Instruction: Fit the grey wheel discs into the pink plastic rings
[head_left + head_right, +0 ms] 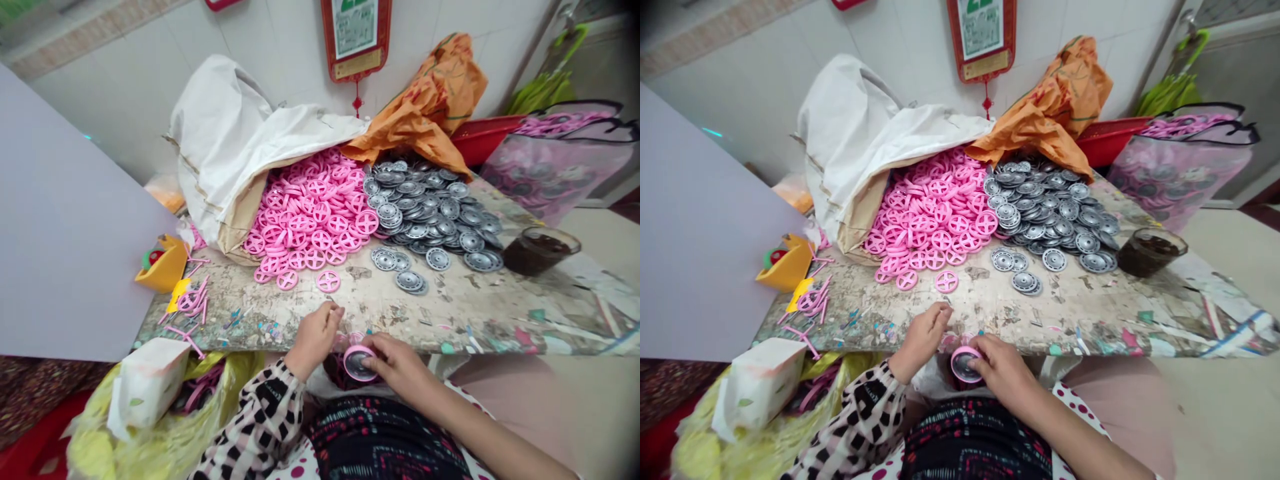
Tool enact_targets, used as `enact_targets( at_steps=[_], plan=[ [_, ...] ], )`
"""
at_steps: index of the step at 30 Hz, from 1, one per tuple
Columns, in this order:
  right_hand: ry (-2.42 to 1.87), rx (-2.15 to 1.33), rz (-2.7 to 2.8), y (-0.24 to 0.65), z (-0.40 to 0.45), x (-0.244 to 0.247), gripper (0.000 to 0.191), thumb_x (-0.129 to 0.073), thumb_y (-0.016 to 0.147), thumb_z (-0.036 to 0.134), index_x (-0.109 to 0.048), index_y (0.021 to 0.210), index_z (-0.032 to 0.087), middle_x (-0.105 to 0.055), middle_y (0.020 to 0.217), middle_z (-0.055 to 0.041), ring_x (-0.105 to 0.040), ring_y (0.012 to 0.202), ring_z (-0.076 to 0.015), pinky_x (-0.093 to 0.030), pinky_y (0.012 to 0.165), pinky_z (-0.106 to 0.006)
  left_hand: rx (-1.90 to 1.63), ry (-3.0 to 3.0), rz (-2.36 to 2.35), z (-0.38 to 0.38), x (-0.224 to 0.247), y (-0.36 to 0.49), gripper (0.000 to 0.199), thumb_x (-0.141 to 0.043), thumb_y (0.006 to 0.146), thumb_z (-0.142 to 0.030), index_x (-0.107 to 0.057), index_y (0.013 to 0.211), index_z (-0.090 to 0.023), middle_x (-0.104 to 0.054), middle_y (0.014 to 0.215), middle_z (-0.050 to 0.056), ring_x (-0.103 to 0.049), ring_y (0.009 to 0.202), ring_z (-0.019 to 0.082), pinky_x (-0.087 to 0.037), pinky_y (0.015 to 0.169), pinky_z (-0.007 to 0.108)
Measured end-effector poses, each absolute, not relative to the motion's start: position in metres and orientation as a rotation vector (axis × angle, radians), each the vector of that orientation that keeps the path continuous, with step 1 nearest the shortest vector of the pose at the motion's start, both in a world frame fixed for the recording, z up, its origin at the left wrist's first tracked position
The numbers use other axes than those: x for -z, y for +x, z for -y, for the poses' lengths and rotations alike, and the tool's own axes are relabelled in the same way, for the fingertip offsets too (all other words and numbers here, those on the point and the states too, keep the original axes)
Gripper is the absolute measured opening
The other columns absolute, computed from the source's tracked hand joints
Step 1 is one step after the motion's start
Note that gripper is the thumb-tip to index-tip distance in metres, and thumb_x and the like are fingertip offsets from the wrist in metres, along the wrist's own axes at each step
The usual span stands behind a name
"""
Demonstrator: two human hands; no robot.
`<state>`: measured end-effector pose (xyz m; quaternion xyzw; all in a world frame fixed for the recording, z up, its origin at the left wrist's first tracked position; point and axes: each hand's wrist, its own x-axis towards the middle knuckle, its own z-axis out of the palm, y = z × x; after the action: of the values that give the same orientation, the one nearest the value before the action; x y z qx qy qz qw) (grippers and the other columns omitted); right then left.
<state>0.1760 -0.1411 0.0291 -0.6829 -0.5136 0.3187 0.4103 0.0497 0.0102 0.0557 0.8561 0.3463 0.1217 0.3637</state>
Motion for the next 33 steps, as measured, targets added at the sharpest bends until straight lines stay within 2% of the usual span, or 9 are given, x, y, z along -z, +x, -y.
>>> enact_targets(
  at_steps=[4, 8, 11, 14, 19, 21, 24, 29, 33],
  plan=[
    [-1.891, -0.503, 1.451, 0.188, 0.145, -0.023, 0.031, -0.047, 0.089, 0.031, -0.059, 0.116, 0.02, -0.058, 0.103, -0.0093, -0.056, 0.096, -0.0218, -0.044, 0.084, -0.034, -0.381, 2.395, -1.048, -0.038, -0.047, 0.054, 0.028, -0.042, 0.089, -0.036, -0.061, 0.104, -0.022, -0.061, 0.084, 0.002, -0.056, 0.08, 0.016, -0.039, 0.073, 0.026],
    [-2.085, -0.16, 1.424, 0.235, 0.128, -0.03, 0.034, -0.039, 0.094, 0.034, -0.064, 0.108, 0.016, -0.06, 0.101, -0.0109, -0.053, 0.098, -0.0227, -0.041, 0.087, -0.034, -0.341, 2.613, -1.106, -0.056, -0.039, 0.07, 0.028, -0.045, 0.087, -0.026, -0.061, 0.109, -0.021, -0.054, 0.101, 0.007, -0.055, 0.093, 0.018, -0.041, 0.078, 0.029],
    [-2.38, 0.09, 1.374, 0.269, 0.115, -0.037, 0.035, -0.04, 0.093, 0.031, -0.063, 0.111, 0.014, -0.06, 0.112, -0.0148, -0.049, 0.102, -0.0278, -0.038, 0.087, -0.039, -0.233, 2.72, -1.174, -0.062, -0.035, 0.082, 0.026, -0.047, 0.086, -0.023, -0.061, 0.108, -0.02, -0.051, 0.1, 0.009, -0.053, 0.091, 0.02, -0.041, 0.076, 0.03],
    [-2.625, 0.131, 1.447, 0.285, 0.108, -0.041, 0.034, -0.046, 0.09, 0.032, -0.062, 0.114, 0.014, -0.061, 0.115, -0.0171, -0.049, 0.101, -0.0314, -0.035, 0.08, -0.041, -0.19, 2.78, -1.168, -0.065, -0.032, 0.088, 0.024, -0.043, 0.088, -0.023, -0.061, 0.104, -0.021, -0.051, 0.097, 0.008, -0.052, 0.087, 0.02, -0.04, 0.072, 0.03],
    [-2.674, 0.154, 1.647, 0.29, 0.109, -0.042, 0.033, -0.04, 0.093, 0.028, -0.061, 0.115, 0.016, -0.067, 0.102, -0.0133, -0.056, 0.09, -0.0265, -0.032, 0.077, -0.039, -0.402, 2.744, -1.021, -0.069, -0.027, 0.082, 0.014, -0.049, 0.083, -0.017, -0.062, 0.086, -0.019, -0.055, 0.097, 0.009, -0.049, 0.094, 0.021, -0.039, 0.083, 0.035],
    [-2.667, 0.152, 1.571, 0.294, 0.109, -0.042, 0.034, -0.039, 0.093, 0.031, -0.063, 0.113, 0.019, -0.068, 0.102, -0.0106, -0.057, 0.091, -0.0262, -0.033, 0.078, -0.039, -0.574, 2.528, -0.962, -0.069, -0.026, 0.079, 0.007, -0.054, 0.08, -0.016, -0.06, 0.078, -0.018, -0.057, 0.093, 0.006, -0.05, 0.094, 0.02, -0.039, 0.086, 0.034],
    [-2.583, 0.148, 1.36, 0.299, 0.108, -0.041, 0.033, -0.039, 0.093, 0.035, -0.068, 0.105, 0.023, -0.067, 0.106, -0.0072, -0.056, 0.095, -0.0259, -0.035, 0.079, -0.038, -0.753, 1.887, -0.911, -0.061, -0.028, 0.078, 0.004, -0.06, 0.077, -0.019, -0.056, 0.075, -0.018, -0.058, 0.082, 0.002, -0.054, 0.082, 0.015, -0.043, 0.079, 0.029],
    [-2.214, 0.255, 1.215, 0.287, 0.094, -0.041, 0.034, -0.039, 0.092, 0.034, -0.067, 0.097, 0.016, -0.062, 0.094, -0.0103, -0.055, 0.089, -0.0225, -0.041, 0.076, -0.033, -0.6, 0.823, -0.72, -0.034, -0.037, 0.083, 0.027, -0.074, 0.068, -0.026, -0.051, 0.079, -0.017, -0.06, 0.077, -0.001, -0.06, 0.072, 0.012, -0.049, 0.073, 0.027],
    [-1.92, 0.188, 1.179, 0.256, 0.077, -0.048, 0.028, -0.039, 0.093, 0.03, -0.063, 0.096, 0.017, -0.06, 0.087, -0.0084, -0.056, 0.086, -0.0212, -0.044, 0.077, -0.033, -0.515, 0.52, -0.699, -0.016, -0.042, 0.09, 0.023, -0.071, 0.073, -0.017, -0.052, 0.085, -0.017, -0.065, 0.083, 0.002, -0.065, 0.078, 0.013, -0.052, 0.077, 0.027]
  ],
)
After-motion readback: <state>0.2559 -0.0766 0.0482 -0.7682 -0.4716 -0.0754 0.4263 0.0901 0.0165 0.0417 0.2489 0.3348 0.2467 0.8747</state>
